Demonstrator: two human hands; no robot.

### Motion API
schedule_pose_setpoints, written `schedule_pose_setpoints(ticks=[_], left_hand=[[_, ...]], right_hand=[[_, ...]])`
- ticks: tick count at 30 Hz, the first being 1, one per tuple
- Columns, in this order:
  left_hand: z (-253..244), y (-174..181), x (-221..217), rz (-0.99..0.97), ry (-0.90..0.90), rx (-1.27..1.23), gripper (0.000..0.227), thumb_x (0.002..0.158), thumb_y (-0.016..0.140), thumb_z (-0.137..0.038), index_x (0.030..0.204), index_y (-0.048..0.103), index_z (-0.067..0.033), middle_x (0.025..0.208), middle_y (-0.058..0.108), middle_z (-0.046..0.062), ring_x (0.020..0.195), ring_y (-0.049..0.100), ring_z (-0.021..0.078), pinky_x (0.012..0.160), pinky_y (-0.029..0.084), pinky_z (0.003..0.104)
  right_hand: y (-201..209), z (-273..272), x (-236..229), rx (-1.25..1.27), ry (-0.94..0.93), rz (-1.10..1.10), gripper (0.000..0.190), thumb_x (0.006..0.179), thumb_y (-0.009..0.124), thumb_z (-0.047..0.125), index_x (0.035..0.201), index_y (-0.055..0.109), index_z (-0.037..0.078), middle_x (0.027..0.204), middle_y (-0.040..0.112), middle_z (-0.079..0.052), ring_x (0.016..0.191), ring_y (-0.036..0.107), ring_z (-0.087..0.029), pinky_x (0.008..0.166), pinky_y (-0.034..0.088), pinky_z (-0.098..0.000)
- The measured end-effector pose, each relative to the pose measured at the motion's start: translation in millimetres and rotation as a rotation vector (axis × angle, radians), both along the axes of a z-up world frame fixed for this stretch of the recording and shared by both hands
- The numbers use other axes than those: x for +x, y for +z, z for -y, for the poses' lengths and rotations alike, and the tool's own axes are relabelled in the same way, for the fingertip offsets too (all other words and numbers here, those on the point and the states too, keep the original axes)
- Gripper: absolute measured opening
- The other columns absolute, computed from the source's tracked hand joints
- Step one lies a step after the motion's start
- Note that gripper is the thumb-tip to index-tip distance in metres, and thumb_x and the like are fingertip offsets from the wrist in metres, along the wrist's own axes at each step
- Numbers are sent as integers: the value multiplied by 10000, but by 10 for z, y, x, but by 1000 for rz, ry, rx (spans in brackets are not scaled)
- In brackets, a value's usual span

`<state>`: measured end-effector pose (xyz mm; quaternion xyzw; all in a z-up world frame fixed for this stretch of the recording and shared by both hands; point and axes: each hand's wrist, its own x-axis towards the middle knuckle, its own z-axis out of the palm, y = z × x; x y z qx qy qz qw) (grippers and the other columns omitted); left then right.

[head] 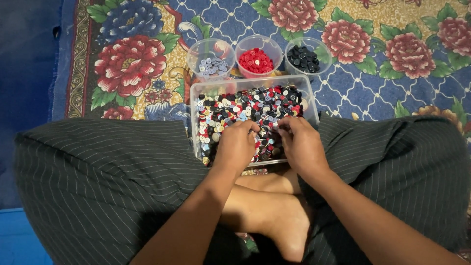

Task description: The person sorts colored buttons from a large mixed container into smaller separate containers by color while sitting on the floor.

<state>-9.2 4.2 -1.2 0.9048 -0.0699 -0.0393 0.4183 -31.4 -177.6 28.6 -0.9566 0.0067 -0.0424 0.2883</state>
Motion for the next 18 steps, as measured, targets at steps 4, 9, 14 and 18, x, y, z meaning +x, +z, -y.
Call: schedule_pose_setpoints(ticks=[4,9,14,18], left_hand=[[1,107,-12,-10,3,3,124,938,643,-130,1012,738,-157,892,731,117,912,740,360,809,604,445],[-4,221,-33,-23,-4,2,116,938,668,-169,1024,744,-184,904,755,102,938,745,349,823,604,448],[1,227,-21,-108,-25,23,143,917,720,-248,1034,760,-178,916,786,111,957,746,357,829,601,471],[15,343,-78,-120,-75,20,156,920,730,-249,1000,788,-128,889,789,152,916,751,384,808,601,471]], right_hand=[[-55,11,18,-21,9,0,155,938,699,184,1088,737,201,978,704,-72,963,726,-336,801,605,-432],[-13,-23,-2,-19,0,-30,157,963,681,246,1103,725,191,994,704,-85,965,727,-349,809,606,-451],[-16,-39,5,-19,-3,-47,169,973,665,272,1108,704,177,998,690,-99,975,720,-353,808,604,-456],[-27,-32,6,-49,1,-12,136,943,696,217,1069,711,167,967,673,-80,952,725,-341,788,606,-431]])
